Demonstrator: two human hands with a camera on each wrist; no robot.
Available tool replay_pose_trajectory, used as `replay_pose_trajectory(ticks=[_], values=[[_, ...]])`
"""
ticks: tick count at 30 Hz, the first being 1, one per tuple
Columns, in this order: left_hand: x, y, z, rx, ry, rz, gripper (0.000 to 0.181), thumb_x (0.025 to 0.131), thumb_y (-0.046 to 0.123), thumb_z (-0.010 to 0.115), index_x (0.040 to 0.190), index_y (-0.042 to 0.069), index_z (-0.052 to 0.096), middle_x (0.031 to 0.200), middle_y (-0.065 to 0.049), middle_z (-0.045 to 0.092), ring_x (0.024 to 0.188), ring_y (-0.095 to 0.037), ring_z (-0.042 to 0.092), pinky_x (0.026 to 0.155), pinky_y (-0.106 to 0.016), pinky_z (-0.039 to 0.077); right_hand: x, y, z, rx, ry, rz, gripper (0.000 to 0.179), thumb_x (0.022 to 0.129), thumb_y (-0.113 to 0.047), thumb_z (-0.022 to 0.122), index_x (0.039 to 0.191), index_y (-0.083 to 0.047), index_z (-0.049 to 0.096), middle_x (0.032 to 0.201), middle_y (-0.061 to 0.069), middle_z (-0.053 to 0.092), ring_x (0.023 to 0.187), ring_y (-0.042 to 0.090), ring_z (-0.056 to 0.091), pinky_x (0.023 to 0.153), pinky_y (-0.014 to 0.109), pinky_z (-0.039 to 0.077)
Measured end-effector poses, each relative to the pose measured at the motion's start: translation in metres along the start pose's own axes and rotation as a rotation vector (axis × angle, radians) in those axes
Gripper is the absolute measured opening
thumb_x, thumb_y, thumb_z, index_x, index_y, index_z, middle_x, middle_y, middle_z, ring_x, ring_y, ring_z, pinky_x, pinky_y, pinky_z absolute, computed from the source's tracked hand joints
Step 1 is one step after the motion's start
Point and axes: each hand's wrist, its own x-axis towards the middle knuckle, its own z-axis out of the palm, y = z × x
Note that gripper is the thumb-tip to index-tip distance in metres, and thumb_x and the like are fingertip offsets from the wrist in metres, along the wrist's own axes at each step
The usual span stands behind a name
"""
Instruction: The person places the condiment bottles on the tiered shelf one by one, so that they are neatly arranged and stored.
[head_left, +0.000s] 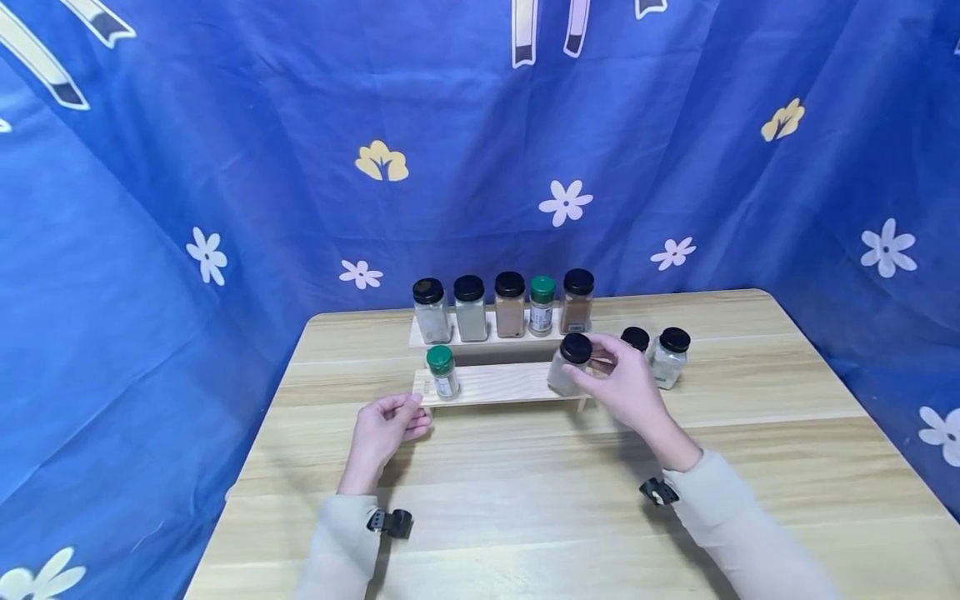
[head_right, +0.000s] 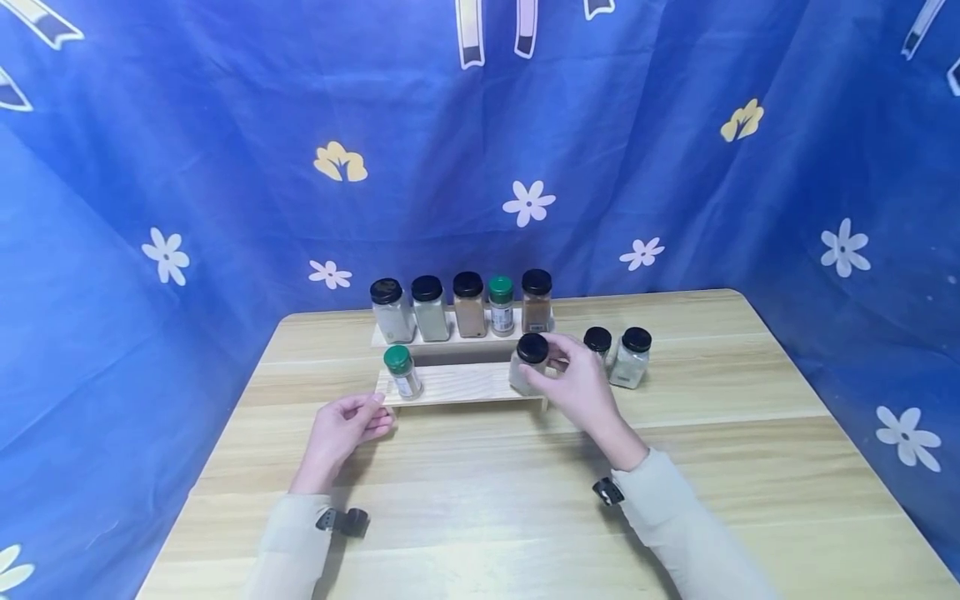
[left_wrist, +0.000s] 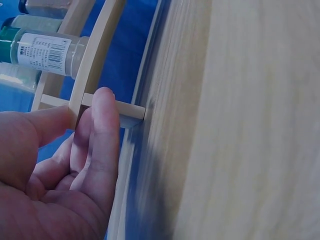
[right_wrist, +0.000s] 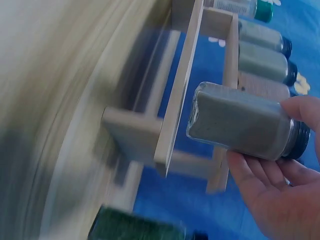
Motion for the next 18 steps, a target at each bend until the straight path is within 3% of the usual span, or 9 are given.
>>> replay_pose_trajectory(ticks=[6,18], values=[[0.000,0.001,0.000,-0.007,-0.002,0.006,0.040,0.105,0.020,0.067,0.130,-0.011,0.061,0.100,-0.019,0.078,0.077,-0.014,0.078,0.080,-0.029,0.071,0.006,-0.017,0.031,0.002,-0.031,0.014,0.045,0.083,-0.015,0.090,0.124,-0.007,0.072,0.117,0.014,0.075,0.107,0.029,0.075,0.096,0.032,0.068],[-0.001,0.000,0.001,-0.008,0.007,0.010,0.039,0.105,0.020,0.068,0.129,-0.010,0.062,0.102,-0.021,0.077,0.078,-0.014,0.078,0.080,-0.029,0.071,0.017,-0.035,0.085,-0.074,-0.053,-0.060,0.045,0.082,-0.022,0.092,0.120,-0.006,0.073,0.113,0.009,0.075,0.097,0.022,0.077,0.087,0.032,0.070]])
